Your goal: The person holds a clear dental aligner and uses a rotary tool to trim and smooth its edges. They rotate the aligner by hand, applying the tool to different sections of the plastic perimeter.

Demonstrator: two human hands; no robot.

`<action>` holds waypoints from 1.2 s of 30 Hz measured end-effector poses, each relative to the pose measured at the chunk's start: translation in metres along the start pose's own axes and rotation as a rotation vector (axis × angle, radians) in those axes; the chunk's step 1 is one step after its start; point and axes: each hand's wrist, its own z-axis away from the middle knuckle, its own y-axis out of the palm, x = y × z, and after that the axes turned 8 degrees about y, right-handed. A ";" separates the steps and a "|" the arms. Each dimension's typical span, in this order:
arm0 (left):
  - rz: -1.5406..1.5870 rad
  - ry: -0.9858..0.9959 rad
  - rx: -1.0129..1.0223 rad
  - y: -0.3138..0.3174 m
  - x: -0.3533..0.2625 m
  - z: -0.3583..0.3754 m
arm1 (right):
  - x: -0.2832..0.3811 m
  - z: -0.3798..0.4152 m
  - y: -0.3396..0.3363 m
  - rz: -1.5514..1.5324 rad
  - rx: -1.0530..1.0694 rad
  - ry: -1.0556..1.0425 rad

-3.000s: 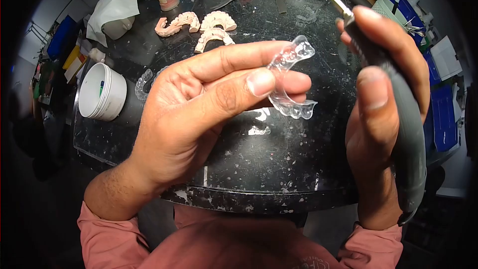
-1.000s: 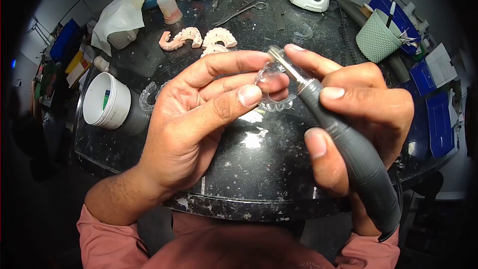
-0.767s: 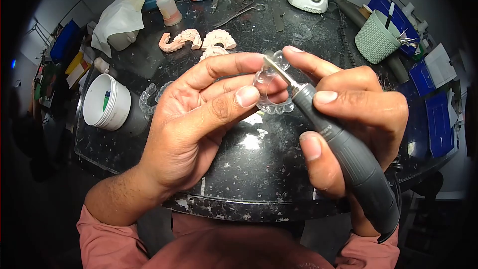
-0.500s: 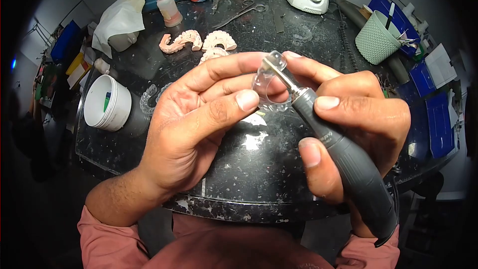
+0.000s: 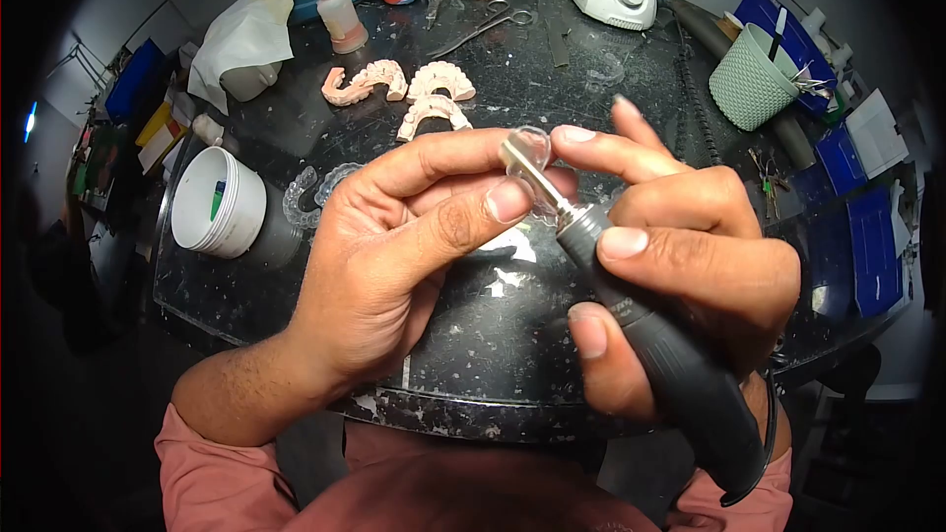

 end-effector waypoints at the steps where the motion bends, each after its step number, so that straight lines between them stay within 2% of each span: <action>1: 0.000 0.000 0.002 -0.001 0.001 0.000 | 0.004 0.001 0.000 0.002 -0.028 0.117; 2: -0.005 0.001 0.015 -0.002 0.001 0.000 | -0.005 -0.002 -0.006 0.159 0.085 -0.058; 13: -0.091 0.058 0.023 -0.007 0.003 0.001 | -0.004 -0.002 -0.007 0.176 0.130 -0.088; 25: -0.038 0.041 0.024 -0.007 0.003 0.002 | -0.012 0.003 0.001 0.088 0.045 -0.117; 36: -0.057 0.131 0.043 -0.009 0.006 0.003 | -0.005 0.000 -0.004 0.149 0.093 -0.101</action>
